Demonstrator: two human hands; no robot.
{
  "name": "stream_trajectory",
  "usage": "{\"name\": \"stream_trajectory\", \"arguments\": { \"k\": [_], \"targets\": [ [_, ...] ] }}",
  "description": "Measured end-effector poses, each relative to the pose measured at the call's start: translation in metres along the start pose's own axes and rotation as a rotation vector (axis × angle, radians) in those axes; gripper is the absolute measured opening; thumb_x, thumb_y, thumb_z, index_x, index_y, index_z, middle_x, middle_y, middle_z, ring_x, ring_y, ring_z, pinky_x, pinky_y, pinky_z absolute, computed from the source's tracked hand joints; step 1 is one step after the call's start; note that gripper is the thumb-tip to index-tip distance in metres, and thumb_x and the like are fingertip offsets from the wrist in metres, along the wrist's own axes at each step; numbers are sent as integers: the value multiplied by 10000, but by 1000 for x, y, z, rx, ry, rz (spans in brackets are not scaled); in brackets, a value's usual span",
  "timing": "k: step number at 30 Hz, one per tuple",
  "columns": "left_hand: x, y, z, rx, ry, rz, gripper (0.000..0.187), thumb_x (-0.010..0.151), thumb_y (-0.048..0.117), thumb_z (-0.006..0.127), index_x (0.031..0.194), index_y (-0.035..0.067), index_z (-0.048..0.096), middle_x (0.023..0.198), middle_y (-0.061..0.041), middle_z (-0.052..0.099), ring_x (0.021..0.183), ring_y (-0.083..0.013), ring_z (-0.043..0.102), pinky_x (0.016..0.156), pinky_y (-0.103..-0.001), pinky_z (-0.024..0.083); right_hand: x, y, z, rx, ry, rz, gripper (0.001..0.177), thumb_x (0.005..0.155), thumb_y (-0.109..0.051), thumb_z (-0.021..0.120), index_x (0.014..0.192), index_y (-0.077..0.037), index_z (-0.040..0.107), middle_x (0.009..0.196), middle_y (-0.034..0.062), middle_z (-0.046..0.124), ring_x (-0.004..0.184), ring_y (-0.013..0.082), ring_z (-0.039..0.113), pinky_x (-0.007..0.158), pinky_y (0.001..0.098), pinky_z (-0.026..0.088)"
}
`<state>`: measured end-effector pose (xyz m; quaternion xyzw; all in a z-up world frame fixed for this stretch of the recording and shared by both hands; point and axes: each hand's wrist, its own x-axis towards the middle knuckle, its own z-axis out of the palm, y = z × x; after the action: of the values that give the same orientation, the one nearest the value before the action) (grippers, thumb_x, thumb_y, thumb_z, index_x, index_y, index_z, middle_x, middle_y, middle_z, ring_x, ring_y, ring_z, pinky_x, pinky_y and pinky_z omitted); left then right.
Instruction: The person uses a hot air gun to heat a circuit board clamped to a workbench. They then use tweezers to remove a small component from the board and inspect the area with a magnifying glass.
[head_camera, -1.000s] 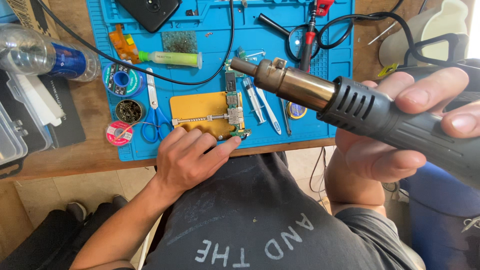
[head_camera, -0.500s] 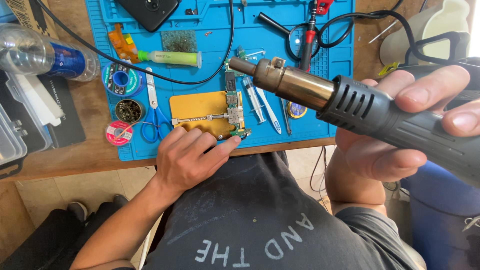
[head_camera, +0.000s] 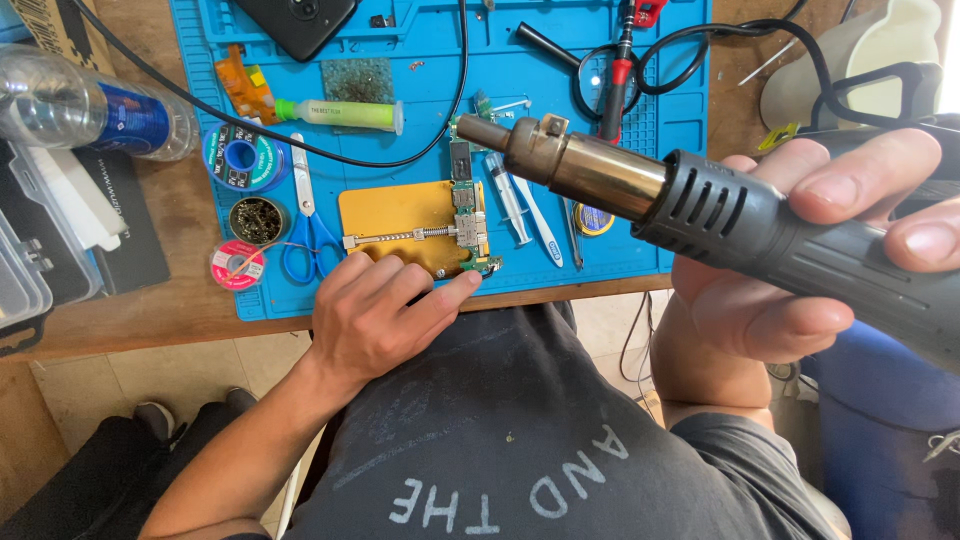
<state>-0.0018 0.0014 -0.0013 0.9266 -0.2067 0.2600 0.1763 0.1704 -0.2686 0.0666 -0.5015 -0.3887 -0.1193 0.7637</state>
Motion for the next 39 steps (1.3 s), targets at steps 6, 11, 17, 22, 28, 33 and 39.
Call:
{"name": "stream_trajectory", "arguments": {
  "k": [6,11,17,22,28,33,39],
  "targets": [
    [-1,0,1,-9,15,-4,152,1192,285,784,1326,257,848,868,8,536,683,-220,473,612,-414,327,-1,-2,-1,-27,-15,27,326,1158,-485,627,1349,-322,419,1307,-26,423,784,159,306,644,278,368],
    [0,0,1,-30,4,-9,157,1195,301,778,1326,245,845,872,2,517,685,-228,469,617,-420,329,0,-3,5,-71,9,31,344,1162,-522,626,1328,-329,395,1297,-42,408,777,152,289,630,276,340],
    [-2,0,1,-25,-3,-6,162,1192,300,786,1333,247,847,868,5,531,690,-221,479,613,-414,336,-3,-1,-1,-43,-11,40,354,1161,-529,631,1330,-323,397,1317,-50,420,826,143,365,637,292,419],
    [-1,-1,0,-22,-10,0,175,1201,303,761,1344,244,843,868,4,518,691,-226,473,618,-418,333,-4,-3,0,-83,3,56,378,1149,-561,636,1326,-333,391,1307,-60,410,818,141,331,632,295,387],
    [1,0,0,-19,1,-4,160,1201,297,757,1323,246,847,858,6,505,684,-224,457,617,-416,323,-4,0,-3,-61,-5,37,364,1153,-535,634,1330,-334,387,1305,-40,418,796,148,343,640,291,398],
    [-1,0,1,-28,-3,-6,169,1202,290,743,1330,244,845,856,3,500,683,-231,461,615,-421,327,-3,0,-2,-49,-23,26,353,1154,-520,626,1342,-327,397,1304,-29,421,781,154,353,616,298,396],
    [1,0,-1,-30,-4,-10,177,1207,311,734,1328,253,849,865,9,497,698,-234,470,622,-425,337,-4,1,-1,-65,15,26,376,1154,-546,638,1298,-324,371,1297,-46,403,797,142,319,702,259,410]
  ]
}}
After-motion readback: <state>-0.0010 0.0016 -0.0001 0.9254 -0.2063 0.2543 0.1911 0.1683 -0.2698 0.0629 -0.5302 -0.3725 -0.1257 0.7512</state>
